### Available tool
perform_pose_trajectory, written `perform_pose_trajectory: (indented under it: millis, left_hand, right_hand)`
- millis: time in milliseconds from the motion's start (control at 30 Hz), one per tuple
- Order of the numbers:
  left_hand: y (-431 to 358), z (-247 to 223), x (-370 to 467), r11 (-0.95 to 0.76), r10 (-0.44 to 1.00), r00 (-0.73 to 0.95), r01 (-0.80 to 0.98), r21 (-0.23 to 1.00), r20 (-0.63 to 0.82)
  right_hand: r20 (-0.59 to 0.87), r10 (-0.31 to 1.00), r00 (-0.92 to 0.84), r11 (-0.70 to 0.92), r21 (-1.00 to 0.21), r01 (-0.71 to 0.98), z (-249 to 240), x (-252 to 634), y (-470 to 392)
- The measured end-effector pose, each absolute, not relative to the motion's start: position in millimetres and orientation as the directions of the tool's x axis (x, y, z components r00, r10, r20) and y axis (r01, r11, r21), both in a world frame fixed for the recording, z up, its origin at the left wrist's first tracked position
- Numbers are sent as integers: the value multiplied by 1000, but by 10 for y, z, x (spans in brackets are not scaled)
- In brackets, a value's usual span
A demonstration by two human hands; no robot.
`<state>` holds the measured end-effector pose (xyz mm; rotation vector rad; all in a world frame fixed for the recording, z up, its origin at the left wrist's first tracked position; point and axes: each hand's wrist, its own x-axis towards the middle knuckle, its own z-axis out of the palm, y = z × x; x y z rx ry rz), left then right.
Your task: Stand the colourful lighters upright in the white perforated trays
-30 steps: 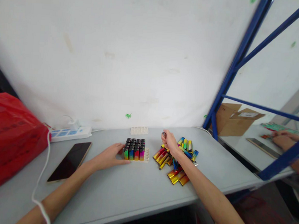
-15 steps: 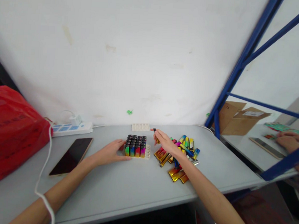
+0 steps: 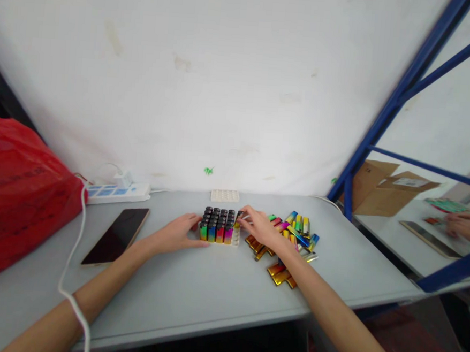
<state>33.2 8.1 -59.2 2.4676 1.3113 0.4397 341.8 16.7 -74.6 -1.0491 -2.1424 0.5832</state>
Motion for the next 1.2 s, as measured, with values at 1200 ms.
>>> perform_pose_trajectory:
  millis: [1200]
  left_hand:
    - [101, -567, 343, -552, 826, 552, 748, 368, 115]
  right_hand:
    - [411, 878, -247, 461, -582, 670, -549, 4210, 396]
